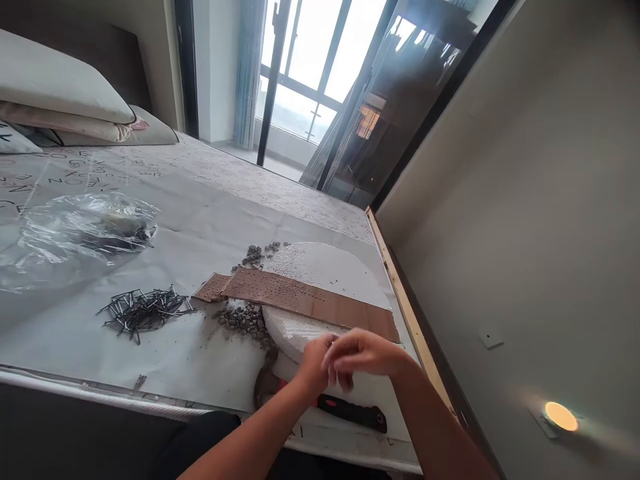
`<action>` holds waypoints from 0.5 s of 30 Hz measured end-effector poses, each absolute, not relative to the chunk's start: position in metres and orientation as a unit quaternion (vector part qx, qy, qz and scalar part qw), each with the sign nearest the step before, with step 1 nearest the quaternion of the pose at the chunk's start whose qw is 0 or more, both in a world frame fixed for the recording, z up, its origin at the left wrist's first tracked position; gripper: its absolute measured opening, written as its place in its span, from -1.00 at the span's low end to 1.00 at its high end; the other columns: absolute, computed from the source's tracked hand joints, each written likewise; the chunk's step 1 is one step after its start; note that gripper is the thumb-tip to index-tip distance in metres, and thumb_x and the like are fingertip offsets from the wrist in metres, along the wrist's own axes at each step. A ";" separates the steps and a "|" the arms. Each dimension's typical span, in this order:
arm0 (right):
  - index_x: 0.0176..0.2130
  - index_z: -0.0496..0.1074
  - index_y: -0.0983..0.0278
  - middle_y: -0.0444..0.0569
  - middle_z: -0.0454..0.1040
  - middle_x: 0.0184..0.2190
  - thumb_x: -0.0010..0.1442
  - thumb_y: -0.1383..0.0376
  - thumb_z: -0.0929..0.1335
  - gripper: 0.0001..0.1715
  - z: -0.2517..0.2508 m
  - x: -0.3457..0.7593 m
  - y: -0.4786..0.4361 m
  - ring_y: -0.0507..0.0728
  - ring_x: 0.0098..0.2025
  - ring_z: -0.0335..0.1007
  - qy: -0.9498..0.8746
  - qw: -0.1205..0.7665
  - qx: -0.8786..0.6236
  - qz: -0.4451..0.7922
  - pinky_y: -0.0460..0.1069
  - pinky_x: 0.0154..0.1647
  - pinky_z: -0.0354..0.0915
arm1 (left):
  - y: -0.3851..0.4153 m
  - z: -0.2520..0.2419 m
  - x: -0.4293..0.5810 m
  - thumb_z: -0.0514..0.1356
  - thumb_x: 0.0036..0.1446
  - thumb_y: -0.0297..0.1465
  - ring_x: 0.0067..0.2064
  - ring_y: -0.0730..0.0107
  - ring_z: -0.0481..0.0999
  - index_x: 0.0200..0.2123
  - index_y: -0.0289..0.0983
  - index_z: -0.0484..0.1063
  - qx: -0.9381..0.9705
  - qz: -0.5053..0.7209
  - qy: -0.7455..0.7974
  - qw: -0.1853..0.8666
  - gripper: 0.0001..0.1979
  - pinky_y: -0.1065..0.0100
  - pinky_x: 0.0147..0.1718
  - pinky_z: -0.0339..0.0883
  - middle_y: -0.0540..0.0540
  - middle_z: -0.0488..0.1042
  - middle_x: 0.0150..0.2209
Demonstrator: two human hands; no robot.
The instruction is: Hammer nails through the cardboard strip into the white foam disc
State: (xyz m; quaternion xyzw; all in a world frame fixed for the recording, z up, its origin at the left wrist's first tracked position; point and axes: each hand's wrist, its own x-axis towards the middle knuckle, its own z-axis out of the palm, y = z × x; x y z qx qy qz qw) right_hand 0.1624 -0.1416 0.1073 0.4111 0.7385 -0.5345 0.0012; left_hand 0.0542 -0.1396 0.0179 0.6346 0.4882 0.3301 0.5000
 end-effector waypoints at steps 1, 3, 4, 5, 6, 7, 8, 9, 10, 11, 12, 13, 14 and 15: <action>-0.11 0.42 0.35 0.00 0.51 -0.31 0.23 0.27 0.15 -0.63 0.107 0.164 -0.126 0.01 -0.36 0.43 0.771 -0.062 0.486 -0.407 -0.13 -0.32 0.31 | -0.136 0.020 0.050 -0.02 0.05 -0.45 -0.26 0.30 0.43 -0.30 -0.32 0.47 0.668 0.314 0.495 0.459 -0.73 0.35 -0.23 0.23 -0.13 0.51 -0.32; -0.21 0.48 0.34 0.03 0.49 -0.21 0.21 0.33 0.19 -0.68 0.096 0.162 -0.094 0.03 -0.20 0.40 0.807 -0.067 0.569 -0.142 -0.14 -0.18 0.25 | -0.130 0.023 0.043 -0.06 0.09 -0.46 -0.18 0.29 0.44 -0.25 -0.29 0.47 0.713 0.285 0.509 0.390 -0.69 0.34 -0.19 0.22 -0.14 0.51 -0.24; -0.24 0.50 0.30 0.02 0.49 -0.18 0.21 0.35 0.18 -0.67 0.087 0.161 -0.080 0.02 -0.19 0.40 0.813 -0.011 0.580 -0.050 -0.14 -0.17 0.24 | -0.128 0.025 0.040 -0.07 0.11 -0.46 -0.15 0.29 0.43 -0.21 -0.28 0.46 0.724 0.270 0.519 0.365 -0.67 0.34 -0.17 0.22 -0.14 0.51 -0.21; -0.26 0.51 0.31 0.05 0.48 -0.17 0.20 0.37 0.18 -0.68 0.078 0.159 -0.067 0.05 -0.19 0.40 0.810 0.005 0.587 -0.023 -0.13 -0.19 0.24 | -0.125 0.026 0.038 -0.09 0.12 -0.46 -0.12 0.29 0.42 -0.17 -0.27 0.45 0.734 0.253 0.527 0.345 -0.66 0.35 -0.15 0.22 -0.14 0.49 -0.17; -0.29 0.51 0.34 0.08 0.49 -0.20 0.19 0.39 0.19 -0.68 0.069 0.158 -0.057 0.07 -0.20 0.41 0.807 0.021 0.590 -0.002 -0.11 -0.21 0.25 | -0.123 0.026 0.035 -0.10 0.13 -0.46 -0.10 0.29 0.42 -0.12 -0.27 0.43 0.742 0.233 0.538 0.326 -0.64 0.35 -0.13 0.22 -0.15 0.48 -0.14; -0.32 0.51 0.35 0.11 0.49 -0.23 0.17 0.41 0.20 -0.69 0.060 0.157 -0.049 0.08 -0.22 0.42 0.805 0.038 0.592 0.010 -0.10 -0.24 0.25 | -0.121 0.026 0.033 -0.11 0.14 -0.47 -0.09 0.28 0.42 -0.07 -0.28 0.39 0.746 0.211 0.551 0.309 -0.62 0.34 -0.13 0.22 -0.17 0.47 -0.11; -0.35 0.51 0.37 0.13 0.50 -0.26 0.14 0.43 0.21 -0.71 0.053 0.157 -0.043 0.10 -0.24 0.43 0.804 0.049 0.593 0.015 -0.09 -0.26 0.26 | -0.119 0.026 0.030 -0.12 0.14 -0.48 -0.08 0.28 0.41 0.01 -0.28 0.34 0.748 0.189 0.564 0.293 -0.59 0.34 -0.12 0.23 -0.18 0.45 -0.08; -0.36 0.51 0.39 0.15 0.50 -0.28 0.12 0.45 0.22 -0.73 0.048 0.157 -0.040 0.11 -0.25 0.43 0.804 0.062 0.591 0.023 -0.09 -0.27 0.26 | -0.116 0.026 0.028 -0.12 0.14 -0.49 -0.08 0.27 0.42 0.07 -0.30 0.27 0.750 0.167 0.575 0.281 -0.56 0.33 -0.13 0.23 -0.21 0.44 -0.06; -0.36 0.50 0.40 0.16 0.50 -0.29 0.10 0.46 0.23 -0.74 0.044 0.157 -0.037 0.12 -0.26 0.44 0.804 0.076 0.589 0.030 -0.08 -0.27 0.26 | -0.114 0.026 0.026 -0.12 0.13 -0.50 -0.08 0.26 0.42 0.12 -0.31 0.20 0.751 0.146 0.584 0.271 -0.52 0.33 -0.13 0.24 -0.23 0.43 -0.06; -0.35 0.50 0.41 0.17 0.50 -0.29 0.10 0.47 0.23 -0.74 0.041 0.158 -0.036 0.14 -0.26 0.44 0.805 0.088 0.585 0.036 -0.07 -0.26 0.26 | -0.112 0.026 0.024 -0.12 0.12 -0.52 -0.08 0.25 0.42 0.16 -0.33 0.14 0.751 0.128 0.591 0.264 -0.50 0.32 -0.14 0.25 -0.25 0.43 -0.06; -0.33 0.50 0.42 0.18 0.50 -0.29 0.09 0.48 0.22 -0.74 0.039 0.158 -0.035 0.15 -0.25 0.44 0.806 0.100 0.581 0.042 -0.06 -0.26 0.27 | -0.110 0.027 0.023 -0.12 0.11 -0.53 -0.09 0.24 0.43 0.18 -0.34 0.10 0.751 0.112 0.597 0.259 -0.48 0.32 -0.15 0.26 -0.27 0.43 -0.07; -0.31 0.49 0.42 0.19 0.49 -0.28 0.09 0.49 0.22 -0.72 0.038 0.158 -0.035 0.16 -0.23 0.43 0.807 0.112 0.578 0.046 -0.05 -0.25 0.27 | -0.109 0.027 0.022 -0.12 0.10 -0.55 -0.09 0.23 0.44 0.19 -0.36 0.07 0.750 0.098 0.602 0.255 -0.46 0.31 -0.16 0.27 -0.29 0.43 -0.08; -0.29 0.49 0.43 0.20 0.49 -0.26 0.09 0.50 0.21 -0.71 0.038 0.157 -0.034 0.17 -0.22 0.43 0.807 0.123 0.575 0.050 -0.04 -0.24 0.27 | -0.107 0.028 0.021 -0.11 0.10 -0.56 -0.10 0.22 0.44 0.20 -0.37 0.06 0.750 0.087 0.606 0.252 -0.45 0.30 -0.17 0.27 -0.31 0.43 -0.08; -0.28 0.48 0.43 0.21 0.49 -0.25 0.09 0.51 0.20 -0.70 0.038 0.156 -0.034 0.18 -0.21 0.43 0.806 0.135 0.574 0.053 -0.04 -0.24 0.27 | -0.106 0.028 0.021 -0.11 0.09 -0.56 -0.10 0.21 0.45 0.20 -0.38 0.06 0.749 0.077 0.609 0.249 -0.45 0.29 -0.18 0.28 -0.33 0.44 -0.09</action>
